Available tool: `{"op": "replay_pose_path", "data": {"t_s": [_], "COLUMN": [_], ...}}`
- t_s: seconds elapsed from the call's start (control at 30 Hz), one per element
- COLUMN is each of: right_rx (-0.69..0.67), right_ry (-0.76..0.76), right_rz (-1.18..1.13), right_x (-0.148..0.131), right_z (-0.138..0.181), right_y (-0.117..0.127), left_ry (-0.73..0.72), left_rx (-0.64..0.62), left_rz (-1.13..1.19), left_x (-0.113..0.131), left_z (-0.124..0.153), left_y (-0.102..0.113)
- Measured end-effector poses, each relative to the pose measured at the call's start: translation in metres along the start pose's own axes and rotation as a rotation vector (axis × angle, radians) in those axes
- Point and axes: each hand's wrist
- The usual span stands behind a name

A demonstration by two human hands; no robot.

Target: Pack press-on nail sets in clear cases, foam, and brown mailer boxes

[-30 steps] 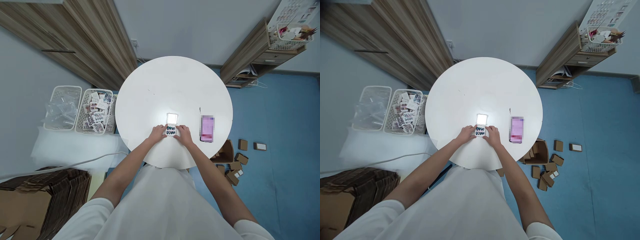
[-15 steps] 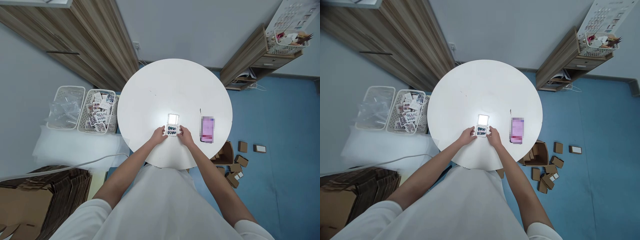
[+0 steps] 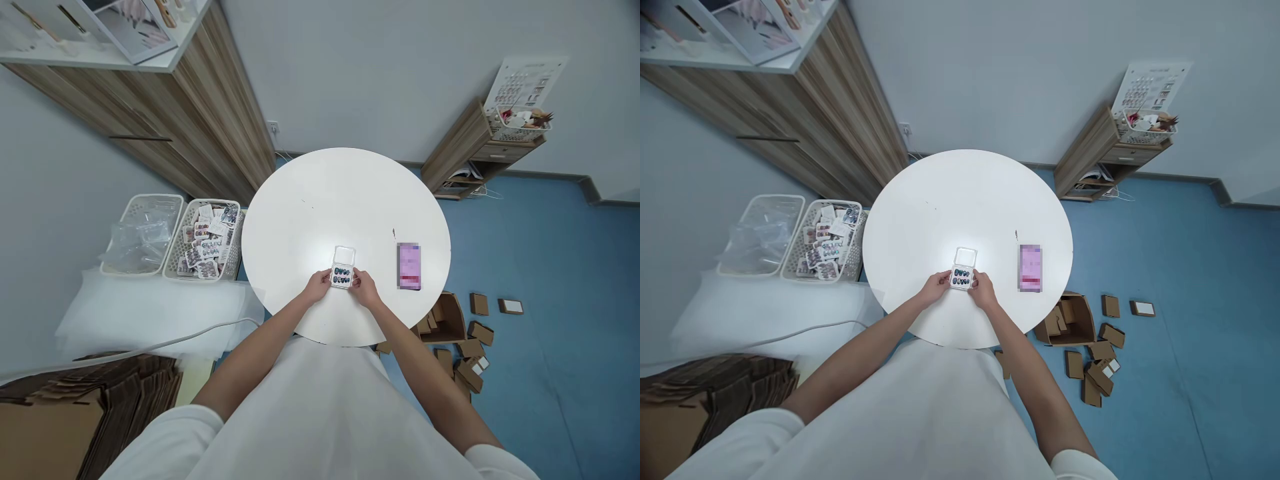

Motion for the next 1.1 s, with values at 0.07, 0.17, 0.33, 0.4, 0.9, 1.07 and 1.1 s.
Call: {"op": "replay_pose_path", "data": {"t_s": [0.07,0.17,0.33,0.4,0.9,1.07,1.1], "right_rx": [0.015,0.023,0.004,0.003,-0.035,0.0,0.023], "right_ry": [0.036,0.078,0.136,0.154,0.212,0.092,0.05], "right_rz": [-0.016,-0.039,-0.078,-0.074,-0.27,-0.547,-0.589], "right_x": [-0.003,-0.009,-0.015,-0.017,-0.035,-0.044,-0.046], "right_z": [0.009,0.022,0.043,0.051,0.08,0.078,0.076], "right_y": [-0.003,-0.003,0.005,0.009,0.02,0.027,0.028], "left_ry": [0.016,0.075,0.098,0.081,0.129,0.124,0.123], "left_rx": [0.02,0.053,0.043,0.022,-0.044,-0.03,-0.03], "left_rz": [0.098,0.256,0.397,0.399,0.573,0.589,0.593], "left_x": [-0.004,-0.007,-0.002,0.002,0.035,0.037,0.038], "left_z": [0.006,0.016,0.032,0.036,0.065,0.067,0.067], "left_y": [0.002,0.003,0.005,0.005,0.002,-0.001,-0.001]}}
Point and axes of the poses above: each hand's wrist, its own z-axis away from the middle knuckle, its own y-axis out of the back of the hand, x = y × z, and after that the axes turned 6 degrees about -x, right-handed
